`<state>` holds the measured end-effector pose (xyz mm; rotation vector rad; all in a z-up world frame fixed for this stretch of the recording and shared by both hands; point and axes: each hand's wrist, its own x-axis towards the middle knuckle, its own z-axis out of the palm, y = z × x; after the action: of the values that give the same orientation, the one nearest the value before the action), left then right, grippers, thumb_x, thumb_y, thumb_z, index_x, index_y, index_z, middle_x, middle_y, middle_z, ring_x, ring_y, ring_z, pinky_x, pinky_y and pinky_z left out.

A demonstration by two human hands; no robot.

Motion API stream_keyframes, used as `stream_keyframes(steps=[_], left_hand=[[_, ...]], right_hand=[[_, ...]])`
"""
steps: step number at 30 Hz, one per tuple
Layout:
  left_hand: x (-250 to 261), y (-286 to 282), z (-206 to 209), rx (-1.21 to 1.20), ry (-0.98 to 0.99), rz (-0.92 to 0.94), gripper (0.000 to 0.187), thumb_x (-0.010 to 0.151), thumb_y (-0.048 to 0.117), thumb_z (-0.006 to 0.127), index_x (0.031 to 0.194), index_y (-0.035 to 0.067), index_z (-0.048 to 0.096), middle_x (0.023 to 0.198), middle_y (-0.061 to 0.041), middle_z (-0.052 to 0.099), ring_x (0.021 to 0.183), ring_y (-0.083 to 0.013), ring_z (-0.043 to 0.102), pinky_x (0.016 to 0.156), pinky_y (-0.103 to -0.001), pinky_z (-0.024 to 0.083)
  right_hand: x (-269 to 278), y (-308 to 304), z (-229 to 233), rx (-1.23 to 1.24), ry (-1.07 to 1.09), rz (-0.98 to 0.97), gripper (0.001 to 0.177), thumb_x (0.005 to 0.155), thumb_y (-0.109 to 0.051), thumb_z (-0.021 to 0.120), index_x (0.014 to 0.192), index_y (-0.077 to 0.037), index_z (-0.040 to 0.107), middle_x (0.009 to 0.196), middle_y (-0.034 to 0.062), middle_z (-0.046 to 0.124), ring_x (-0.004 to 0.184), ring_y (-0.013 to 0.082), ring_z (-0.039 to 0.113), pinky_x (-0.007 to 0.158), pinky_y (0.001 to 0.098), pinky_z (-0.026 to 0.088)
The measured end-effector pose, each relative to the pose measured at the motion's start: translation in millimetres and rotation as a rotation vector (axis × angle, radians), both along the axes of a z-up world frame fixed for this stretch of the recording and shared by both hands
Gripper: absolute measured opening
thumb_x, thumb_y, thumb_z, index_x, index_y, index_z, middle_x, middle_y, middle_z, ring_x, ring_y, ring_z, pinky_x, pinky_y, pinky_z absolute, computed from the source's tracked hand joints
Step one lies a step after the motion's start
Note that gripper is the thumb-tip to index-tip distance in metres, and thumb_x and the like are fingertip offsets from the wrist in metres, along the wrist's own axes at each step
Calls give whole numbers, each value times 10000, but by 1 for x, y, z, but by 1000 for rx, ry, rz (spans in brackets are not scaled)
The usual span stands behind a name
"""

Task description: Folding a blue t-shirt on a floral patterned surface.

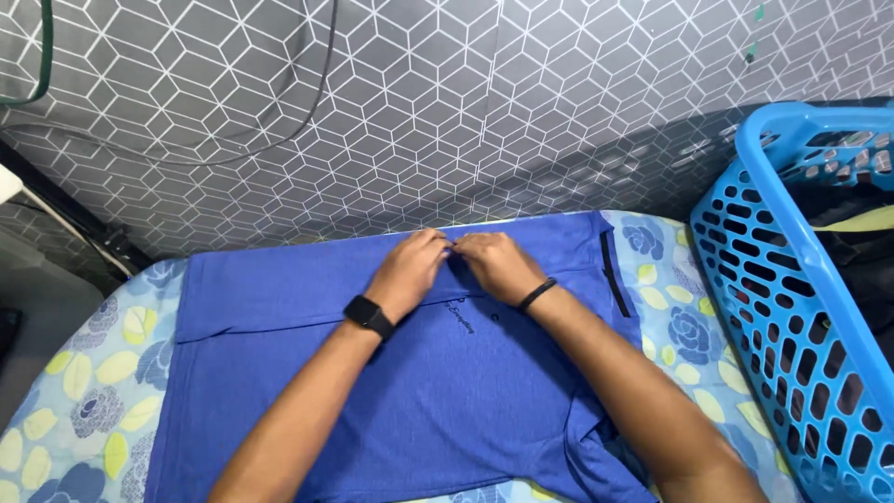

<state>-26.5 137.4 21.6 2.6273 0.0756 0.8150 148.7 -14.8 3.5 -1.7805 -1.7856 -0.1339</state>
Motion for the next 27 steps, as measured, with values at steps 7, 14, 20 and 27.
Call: stream_keyframes(steps=[7,14,20,27], left_hand=[[4,-13,-18,163,301,49,667,1018,398,498,1565,53,338,1625,-133,371,1524,-284,282,1225,-522,187],[-7,-9,-20,258,401,128,746,991,457,466,1558,1,301,1660,-182,256,1543,-295,214,1222,-527,152],[-60,22,-14,179,582,299,877,992,580,411,1542,-67,187,1635,-254,122,1528,-347,95,1190,-512,94],[-165,121,-27,175,779,671,776,968,666,286,1626,281,144,1706,-93,54,1526,-474,68,1202,-599,109]], right_hand=[[-13,-12,1,-200,-35,-68,591,959,-318,595,1485,-63,510,1578,178,454,1489,335,383,1221,497,270],[-20,-15,14,-330,-136,-119,838,928,-543,564,1575,-55,351,1660,170,295,1543,331,225,1240,498,145],[-26,-16,21,-423,-141,-153,924,920,-654,523,1576,-44,294,1680,141,227,1559,301,164,1249,488,114],[-27,-16,20,-436,-165,-171,893,945,-655,465,1585,-60,281,1682,131,223,1564,285,143,1252,481,81]])
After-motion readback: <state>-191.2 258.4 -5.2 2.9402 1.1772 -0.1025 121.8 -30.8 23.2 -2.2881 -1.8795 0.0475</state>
